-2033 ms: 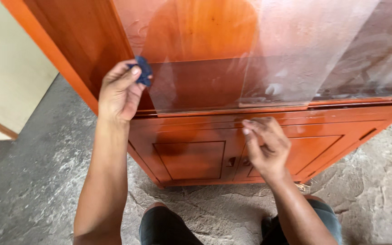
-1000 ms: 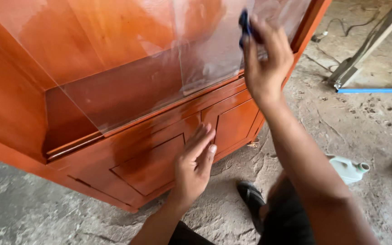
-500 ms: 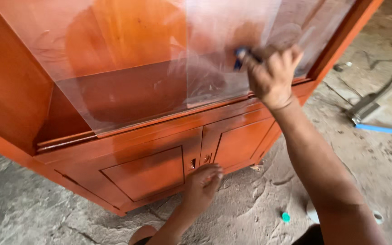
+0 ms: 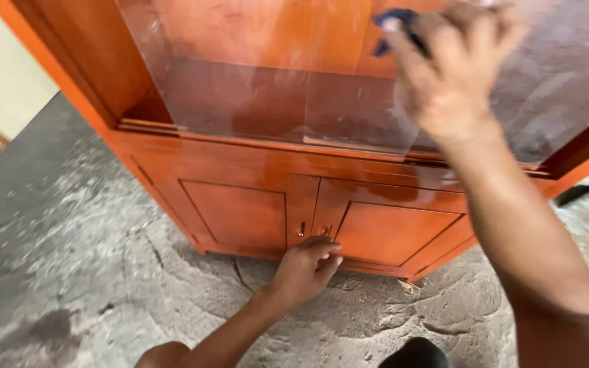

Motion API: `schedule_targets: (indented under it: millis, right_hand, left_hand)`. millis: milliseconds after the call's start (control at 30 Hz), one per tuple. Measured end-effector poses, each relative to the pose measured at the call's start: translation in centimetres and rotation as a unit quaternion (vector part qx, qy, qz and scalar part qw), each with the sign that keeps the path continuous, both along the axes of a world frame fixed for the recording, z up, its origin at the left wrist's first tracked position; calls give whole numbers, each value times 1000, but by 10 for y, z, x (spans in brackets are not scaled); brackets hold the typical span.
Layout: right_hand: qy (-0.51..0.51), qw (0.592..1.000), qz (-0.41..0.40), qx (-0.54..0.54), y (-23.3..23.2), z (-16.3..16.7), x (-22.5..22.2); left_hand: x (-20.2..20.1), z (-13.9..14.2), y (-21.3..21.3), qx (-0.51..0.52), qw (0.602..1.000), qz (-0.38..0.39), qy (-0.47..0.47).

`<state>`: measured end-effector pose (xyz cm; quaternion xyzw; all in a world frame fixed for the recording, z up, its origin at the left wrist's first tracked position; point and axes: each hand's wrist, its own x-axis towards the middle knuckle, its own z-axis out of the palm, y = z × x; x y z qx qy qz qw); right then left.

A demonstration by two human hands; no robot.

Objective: The person kneels on the floor and wipes the clear acrylic panels of a wooden display cabinet with a blue cloth, sliding the panels and wiping both sides. They then carry a white plastic jug across the workshop, wipe a wooden shelf, pick up cloths, and handle a small item while standing.

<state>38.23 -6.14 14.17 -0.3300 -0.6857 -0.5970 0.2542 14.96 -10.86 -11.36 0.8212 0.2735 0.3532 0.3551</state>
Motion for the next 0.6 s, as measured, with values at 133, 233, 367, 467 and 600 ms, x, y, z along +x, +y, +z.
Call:
schedule_targets:
  millis: [133, 233, 367, 467, 600]
  right_hand:
    - [-121, 986, 35, -109, 21, -39, -16]
    - [-153, 981, 14, -115, 1, -65, 20]
    - [-58, 993, 53, -83, -6, -72, 36]
    - [-79, 992, 22, -92, 26, -84, -13]
    - [-166, 978, 54, -118, 51, -91, -57]
  left_hand:
    - [18, 40, -24, 119, 992, 39, 25]
    - [13, 70, -34, 124, 991, 14, 51]
    - [-5, 94, -28, 126, 983, 41, 127]
    - [-4, 93, -26, 152, 979, 68, 114]
    - [0, 82, -16, 212, 974, 73, -22]
